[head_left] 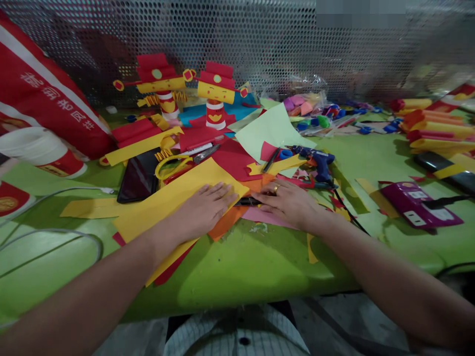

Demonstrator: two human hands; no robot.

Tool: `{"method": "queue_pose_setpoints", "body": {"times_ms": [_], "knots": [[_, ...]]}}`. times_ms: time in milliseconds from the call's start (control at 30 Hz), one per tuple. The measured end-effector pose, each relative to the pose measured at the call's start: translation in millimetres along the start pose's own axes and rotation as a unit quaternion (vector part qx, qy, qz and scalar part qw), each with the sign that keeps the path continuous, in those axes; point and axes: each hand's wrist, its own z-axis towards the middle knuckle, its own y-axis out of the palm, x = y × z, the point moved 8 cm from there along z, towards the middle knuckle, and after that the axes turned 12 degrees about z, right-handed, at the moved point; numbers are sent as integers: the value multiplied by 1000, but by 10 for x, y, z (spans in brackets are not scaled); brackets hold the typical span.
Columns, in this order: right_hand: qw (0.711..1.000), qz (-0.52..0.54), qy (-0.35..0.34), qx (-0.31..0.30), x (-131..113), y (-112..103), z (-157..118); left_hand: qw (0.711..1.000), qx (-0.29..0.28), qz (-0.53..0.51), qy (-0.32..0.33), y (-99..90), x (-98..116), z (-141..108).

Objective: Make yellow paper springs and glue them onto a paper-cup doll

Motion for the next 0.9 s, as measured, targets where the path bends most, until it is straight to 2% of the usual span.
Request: {"method": "queue_pose_setpoints", "body": {"times_ms": [300,700,900], "knots": [[998,41,-16,-34,35,33,28,1000,0,-12,-2,-13,0,14],[999,43,-21,-26,16,37,47,1000,-8,-21,-5,-10,2,68],[998,41,9,-38,50,54,49,1000,17,-8,-18,-174,-12,-38]]}}
